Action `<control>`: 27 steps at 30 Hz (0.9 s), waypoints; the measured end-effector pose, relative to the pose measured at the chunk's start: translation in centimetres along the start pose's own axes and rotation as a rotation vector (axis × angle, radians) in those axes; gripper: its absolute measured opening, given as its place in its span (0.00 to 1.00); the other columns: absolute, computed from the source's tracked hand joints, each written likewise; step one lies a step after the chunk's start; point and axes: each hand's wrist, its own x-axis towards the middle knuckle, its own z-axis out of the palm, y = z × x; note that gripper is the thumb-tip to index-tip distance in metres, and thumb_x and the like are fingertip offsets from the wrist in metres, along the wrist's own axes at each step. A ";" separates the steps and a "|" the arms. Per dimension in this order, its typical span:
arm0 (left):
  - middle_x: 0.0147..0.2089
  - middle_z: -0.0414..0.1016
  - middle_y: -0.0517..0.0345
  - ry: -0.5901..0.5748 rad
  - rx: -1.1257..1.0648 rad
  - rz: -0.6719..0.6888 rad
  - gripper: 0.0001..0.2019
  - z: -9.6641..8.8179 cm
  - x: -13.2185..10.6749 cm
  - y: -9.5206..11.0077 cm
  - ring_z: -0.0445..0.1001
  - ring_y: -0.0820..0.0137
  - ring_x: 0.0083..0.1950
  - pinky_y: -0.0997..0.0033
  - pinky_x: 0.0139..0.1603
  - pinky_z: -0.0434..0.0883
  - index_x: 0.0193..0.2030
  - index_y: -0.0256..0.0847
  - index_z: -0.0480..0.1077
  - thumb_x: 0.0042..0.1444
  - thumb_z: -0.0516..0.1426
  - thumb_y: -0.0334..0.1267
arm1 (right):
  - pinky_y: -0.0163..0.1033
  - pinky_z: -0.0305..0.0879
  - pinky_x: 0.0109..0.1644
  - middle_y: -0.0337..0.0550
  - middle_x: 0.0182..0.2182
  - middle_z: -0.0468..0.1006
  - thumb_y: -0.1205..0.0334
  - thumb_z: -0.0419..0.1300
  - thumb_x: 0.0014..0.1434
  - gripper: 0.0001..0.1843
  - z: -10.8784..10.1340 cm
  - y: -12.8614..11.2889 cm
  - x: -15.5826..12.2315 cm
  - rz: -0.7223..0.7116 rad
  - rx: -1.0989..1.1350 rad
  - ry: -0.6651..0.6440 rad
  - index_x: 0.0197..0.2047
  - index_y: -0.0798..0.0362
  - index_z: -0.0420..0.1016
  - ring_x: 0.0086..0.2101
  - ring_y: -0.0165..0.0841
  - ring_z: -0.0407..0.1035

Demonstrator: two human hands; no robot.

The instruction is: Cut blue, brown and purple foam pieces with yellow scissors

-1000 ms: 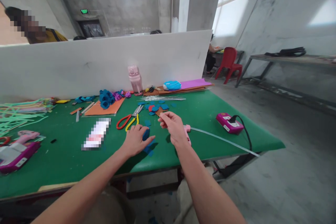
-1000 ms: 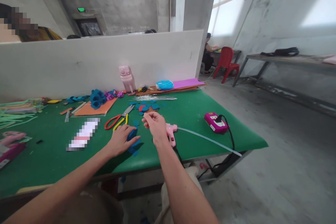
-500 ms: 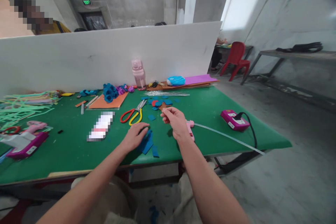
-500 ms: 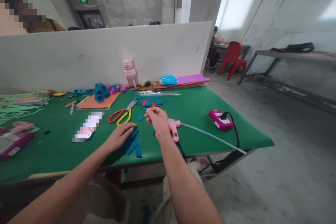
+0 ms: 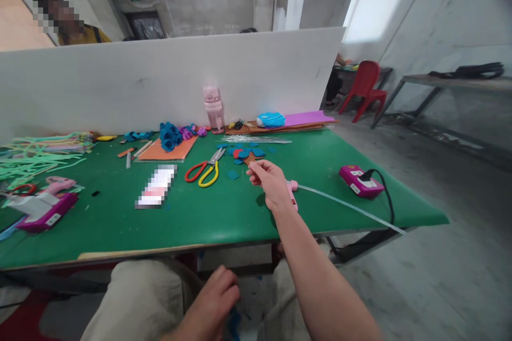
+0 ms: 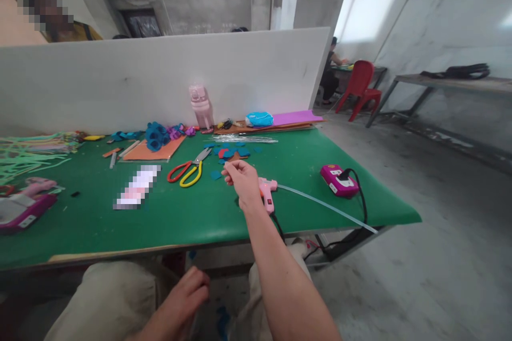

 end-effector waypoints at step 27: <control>0.25 0.73 0.58 0.239 0.191 -0.113 0.04 -15.2 17.7 -7.9 0.71 0.66 0.29 0.71 0.31 0.63 0.28 0.41 0.73 0.47 0.56 0.33 | 0.29 0.53 0.21 0.34 0.15 0.65 0.54 0.55 0.55 0.15 7.8 2.8 -6.5 0.016 -0.319 -0.382 0.23 0.55 0.70 0.17 0.24 0.60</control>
